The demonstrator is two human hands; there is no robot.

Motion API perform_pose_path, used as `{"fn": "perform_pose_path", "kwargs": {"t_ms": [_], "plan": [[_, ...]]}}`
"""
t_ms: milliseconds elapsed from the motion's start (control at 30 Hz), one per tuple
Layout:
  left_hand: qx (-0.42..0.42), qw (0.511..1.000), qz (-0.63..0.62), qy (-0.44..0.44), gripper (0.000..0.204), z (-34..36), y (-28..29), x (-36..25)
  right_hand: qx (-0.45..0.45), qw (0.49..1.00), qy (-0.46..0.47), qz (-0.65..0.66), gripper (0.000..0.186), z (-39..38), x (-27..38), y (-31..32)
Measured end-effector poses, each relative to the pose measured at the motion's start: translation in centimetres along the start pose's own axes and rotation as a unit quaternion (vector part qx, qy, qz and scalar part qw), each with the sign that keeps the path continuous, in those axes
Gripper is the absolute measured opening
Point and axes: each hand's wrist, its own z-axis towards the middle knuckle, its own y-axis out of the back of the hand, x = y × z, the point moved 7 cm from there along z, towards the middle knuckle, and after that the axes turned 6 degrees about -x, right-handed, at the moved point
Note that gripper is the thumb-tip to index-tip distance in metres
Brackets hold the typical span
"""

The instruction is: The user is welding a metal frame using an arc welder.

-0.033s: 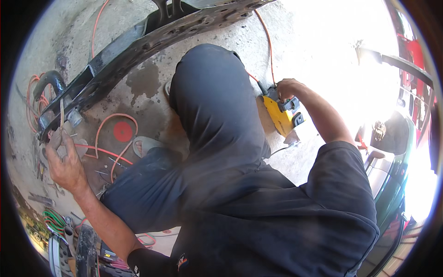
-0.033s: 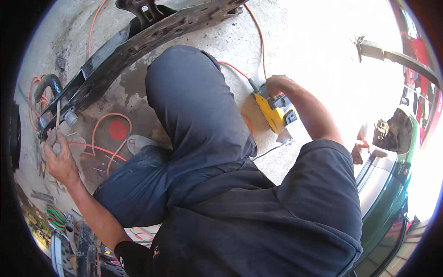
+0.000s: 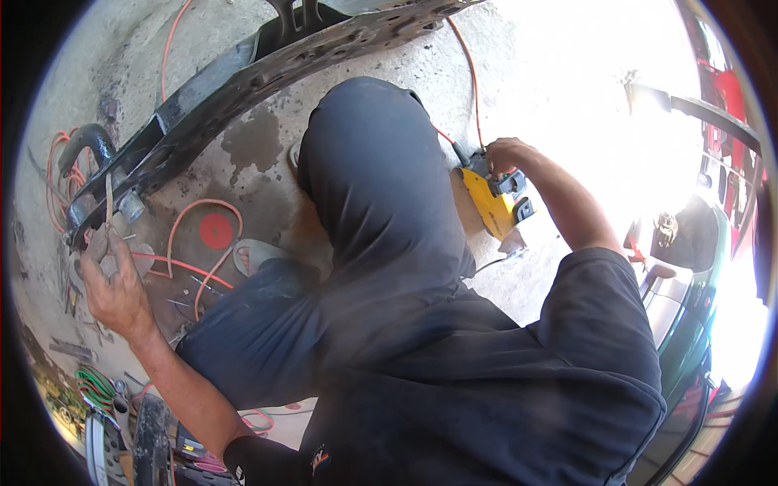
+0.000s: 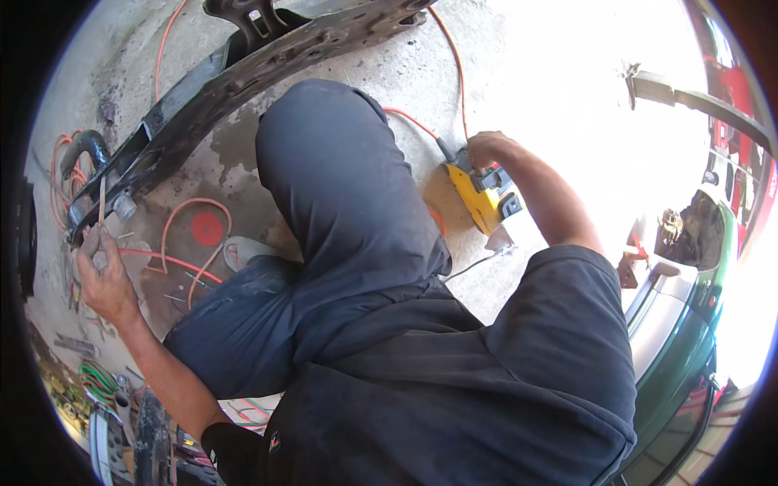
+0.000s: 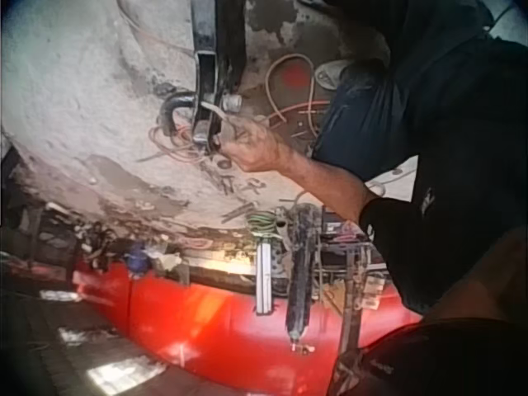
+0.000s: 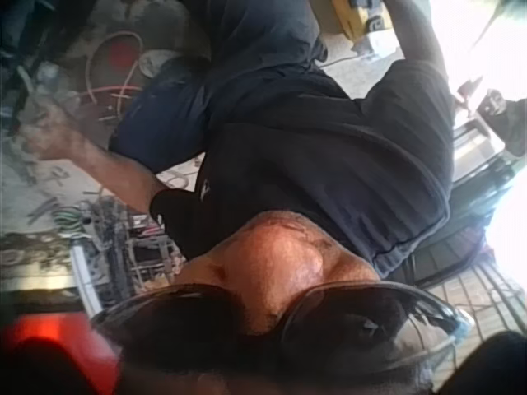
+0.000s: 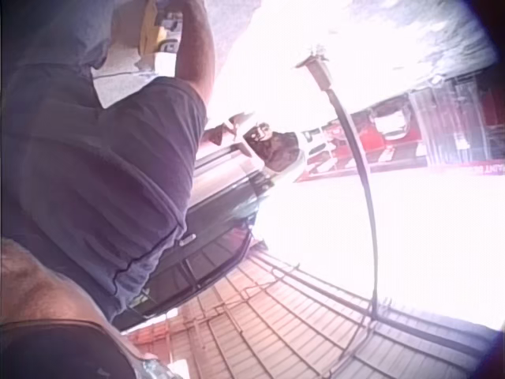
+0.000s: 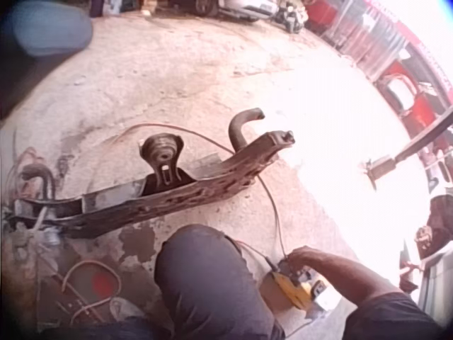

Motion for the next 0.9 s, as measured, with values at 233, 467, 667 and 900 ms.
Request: {"fn": "perform_pose_path", "kwargs": {"t_ms": [233, 467, 667, 900], "plan": [[-0.001, 1.0, -0.021, -0.017, 0.017, 0.1, -0.2, -0.4, -0.198, 0.967, -0.027, 0.158, 0.052, -2.8, -1.6, 6.4], [0.019, 0.999, 0.029, 0.001, 0.023, -0.1, 0.2, 0.1, -0.373, 0.896, 0.001, 0.242, 0.047, -8.3, 0.1, 14.5], [0.006, 1.0, 0.017, -0.01, 0.025, -0.3, -0.2, 0.1, -0.266, 0.957, 0.008, 0.116, 0.037, -4.6, 0.3, 9.1], [0.017, 1.0, 0.019, 0.005, 0.029, -0.5, -0.2, 0.9, -0.131, 0.988, -0.012, 0.074, 0.023, 0.1, -1.4, -0.3]]}}
